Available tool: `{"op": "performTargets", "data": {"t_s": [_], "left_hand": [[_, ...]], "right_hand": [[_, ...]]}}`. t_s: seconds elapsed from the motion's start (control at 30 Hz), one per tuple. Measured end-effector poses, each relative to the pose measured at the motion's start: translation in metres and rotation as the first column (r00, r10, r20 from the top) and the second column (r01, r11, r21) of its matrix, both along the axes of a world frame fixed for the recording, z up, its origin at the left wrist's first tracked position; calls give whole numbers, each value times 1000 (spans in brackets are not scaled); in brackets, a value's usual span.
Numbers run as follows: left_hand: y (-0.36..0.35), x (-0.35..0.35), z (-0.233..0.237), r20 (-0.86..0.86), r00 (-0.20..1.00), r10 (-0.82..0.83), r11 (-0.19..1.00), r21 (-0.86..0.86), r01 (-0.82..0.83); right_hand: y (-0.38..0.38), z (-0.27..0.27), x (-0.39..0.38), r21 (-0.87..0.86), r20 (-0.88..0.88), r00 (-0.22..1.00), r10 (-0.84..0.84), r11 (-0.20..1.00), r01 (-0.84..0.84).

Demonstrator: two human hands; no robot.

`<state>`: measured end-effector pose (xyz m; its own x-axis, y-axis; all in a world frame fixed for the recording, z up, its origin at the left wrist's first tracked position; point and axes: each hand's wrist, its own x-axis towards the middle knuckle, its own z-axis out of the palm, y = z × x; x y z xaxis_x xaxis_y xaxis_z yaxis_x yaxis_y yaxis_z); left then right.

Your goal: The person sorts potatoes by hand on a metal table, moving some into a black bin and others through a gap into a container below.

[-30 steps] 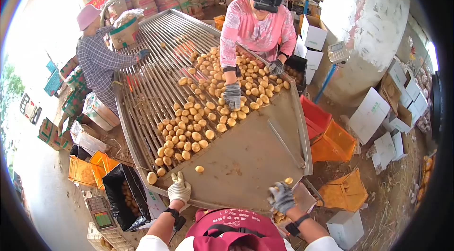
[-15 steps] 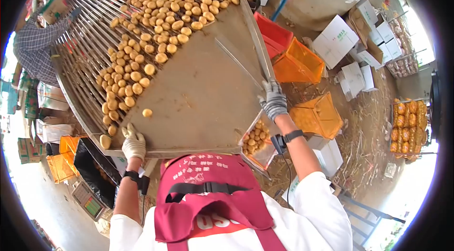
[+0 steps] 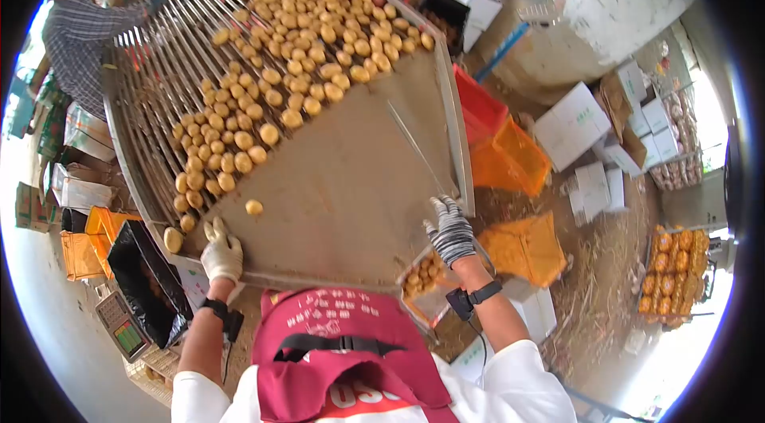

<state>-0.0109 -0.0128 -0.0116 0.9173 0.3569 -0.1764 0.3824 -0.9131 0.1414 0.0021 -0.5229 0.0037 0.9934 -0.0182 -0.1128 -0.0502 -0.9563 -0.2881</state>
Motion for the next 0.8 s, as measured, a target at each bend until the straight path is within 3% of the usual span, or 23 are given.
{"op": "performTargets", "data": {"t_s": [0.1,0.17,0.27,0.37,0.47,0.53,0.63,0.7,0.8], "left_hand": [[-4,1,13,-28,1000,14,1000,-25,-14],[-2,0,14,4,1000,6,998,-57,-6],[-2,-2,21,26,999,47,996,-79,-45],[-1,-3,23,44,997,57,995,-90,-53],[0,-2,27,77,995,56,992,-121,-47],[1,-2,25,84,994,67,990,-126,-56],[2,-1,25,89,994,63,991,-122,-52],[2,-2,24,86,995,58,991,-121,-47],[2,-1,23,89,995,55,992,-122,-44]], "right_hand": [[5,8,72,-79,212,977,-24,996,41],[6,6,113,-128,239,971,2,991,30],[1,-17,163,-87,-179,931,-318,948,307],[-10,-45,173,-226,-203,945,-256,951,209],[-6,-40,159,-247,-180,981,-74,969,27],[15,-14,126,-292,-168,947,274,904,-314],[22,-10,84,-167,-160,939,304,929,-329],[14,-5,52,-246,-255,814,523,779,-577],[-8,-17,23,-218,-217,757,617,725,-654]]}}
